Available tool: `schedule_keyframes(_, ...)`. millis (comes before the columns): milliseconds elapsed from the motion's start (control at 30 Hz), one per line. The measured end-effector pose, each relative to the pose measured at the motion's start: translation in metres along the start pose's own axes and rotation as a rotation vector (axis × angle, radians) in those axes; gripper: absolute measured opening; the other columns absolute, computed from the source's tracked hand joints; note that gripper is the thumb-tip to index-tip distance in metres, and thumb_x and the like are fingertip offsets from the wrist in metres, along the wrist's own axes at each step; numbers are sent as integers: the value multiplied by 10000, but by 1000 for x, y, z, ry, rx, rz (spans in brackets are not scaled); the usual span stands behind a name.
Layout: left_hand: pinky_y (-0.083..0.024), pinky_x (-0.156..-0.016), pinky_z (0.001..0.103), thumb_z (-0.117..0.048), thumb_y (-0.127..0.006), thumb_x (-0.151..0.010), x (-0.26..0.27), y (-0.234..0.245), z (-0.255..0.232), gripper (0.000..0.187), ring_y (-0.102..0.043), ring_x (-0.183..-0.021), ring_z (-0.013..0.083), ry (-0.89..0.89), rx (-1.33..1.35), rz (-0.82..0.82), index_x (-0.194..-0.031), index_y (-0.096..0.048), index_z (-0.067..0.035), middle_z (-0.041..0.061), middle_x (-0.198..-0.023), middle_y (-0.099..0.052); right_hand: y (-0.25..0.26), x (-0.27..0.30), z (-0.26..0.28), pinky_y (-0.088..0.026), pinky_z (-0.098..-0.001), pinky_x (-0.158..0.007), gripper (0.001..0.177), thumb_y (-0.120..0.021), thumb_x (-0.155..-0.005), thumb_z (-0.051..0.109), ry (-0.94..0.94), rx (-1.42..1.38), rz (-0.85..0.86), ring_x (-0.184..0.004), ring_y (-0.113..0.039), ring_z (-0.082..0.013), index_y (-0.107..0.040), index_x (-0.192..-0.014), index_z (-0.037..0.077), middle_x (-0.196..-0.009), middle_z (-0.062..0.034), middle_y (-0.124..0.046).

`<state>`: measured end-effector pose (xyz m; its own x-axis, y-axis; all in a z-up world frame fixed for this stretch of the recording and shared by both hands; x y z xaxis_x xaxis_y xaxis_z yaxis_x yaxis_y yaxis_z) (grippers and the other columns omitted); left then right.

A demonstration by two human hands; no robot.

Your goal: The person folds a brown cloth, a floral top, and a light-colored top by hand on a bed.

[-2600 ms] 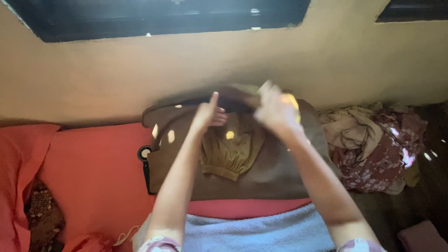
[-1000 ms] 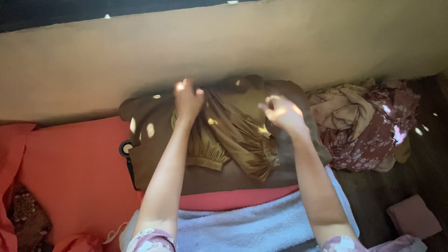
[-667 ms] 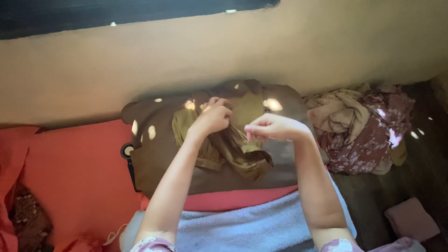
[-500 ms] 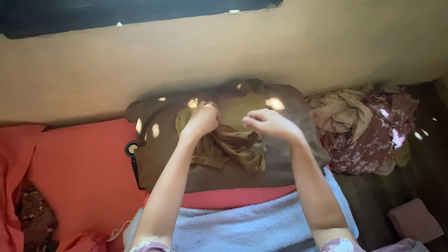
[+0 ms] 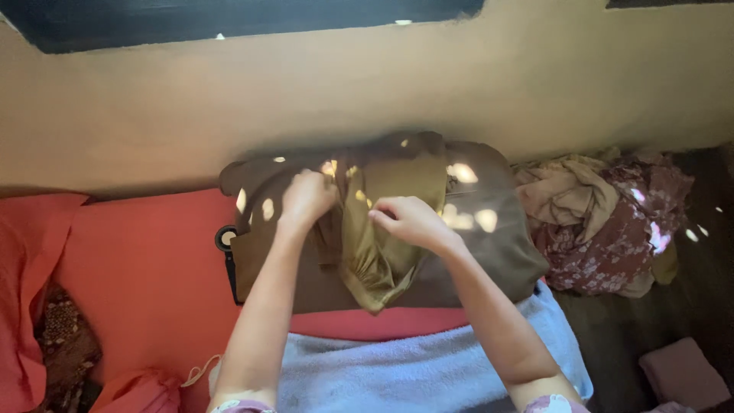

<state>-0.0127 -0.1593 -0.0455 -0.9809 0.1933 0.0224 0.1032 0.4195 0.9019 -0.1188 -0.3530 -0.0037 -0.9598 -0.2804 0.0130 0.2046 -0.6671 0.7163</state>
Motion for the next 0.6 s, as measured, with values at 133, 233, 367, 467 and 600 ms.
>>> schedule_keyframes(133,-522,-983,492,-201,-618,-945,-29,7,91,230,-688,-1018,408,37,140,-452,-976,-754,-18,229,-1052,-730,-21,-8,-8,-531,-462,-744,238,-635,-941,333,346,228,-242,-877,-689,-377,-715,-1025,125,-940,-172,-721)
schedule_keyframes(233,-505,-876,503,-194,-642,-918,-56,-15,197,260,-656,-973,445,136,226,-875,-1069,-738,-5,257,-1006,-709,-45,-28,-28,-525,-498,-734,312,-585,-991,417,178,248,-180,-875,-714,-371,-658,-1129,148,-924,-148,-739)
schedule_keyframes(367,-501,-915,500,-303,-653,-973,-94,-60,296,389,-641,-1073,442,351,285,-771,-1145,-705,42,276,-1143,-693,-54,-57,-40,-529,-537,-740,488,-484,-1023,551,-154,377,-115,-861,-713,-399,-536,-1358,200,-855,-168,-740)
schedule_keyframes(467,-474,-1035,472,-395,-589,-1055,-118,-81,331,459,-607,-1235,390,458,672,-453,-1267,-678,2,228,-1298,-662,-55,-74,-37,-541,-537,-719,590,-475,-980,579,-226,440,-57,-835,-709,-413,-476,-1466,244,-855,-194,-738)
schedule_keyframes(600,-493,-964,440,-324,-689,-897,-127,-81,351,496,-647,-1167,326,568,898,-488,-1221,-664,50,200,-1252,-685,-57,-79,-36,-550,-529,-712,615,-489,-970,574,-242,464,-27,-814,-713,-412,-459,-1492,250,-840,-197,-741)
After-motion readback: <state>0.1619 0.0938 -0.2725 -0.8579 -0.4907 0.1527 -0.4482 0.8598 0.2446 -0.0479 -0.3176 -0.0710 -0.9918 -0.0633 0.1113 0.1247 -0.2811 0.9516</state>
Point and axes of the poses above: each hand's wrist, its own x-axis away from the middle knuckle, its own y-axis out of the back of the hand, z = x × y, the point moved 6 cm from there along -x, towards the middle knuckle
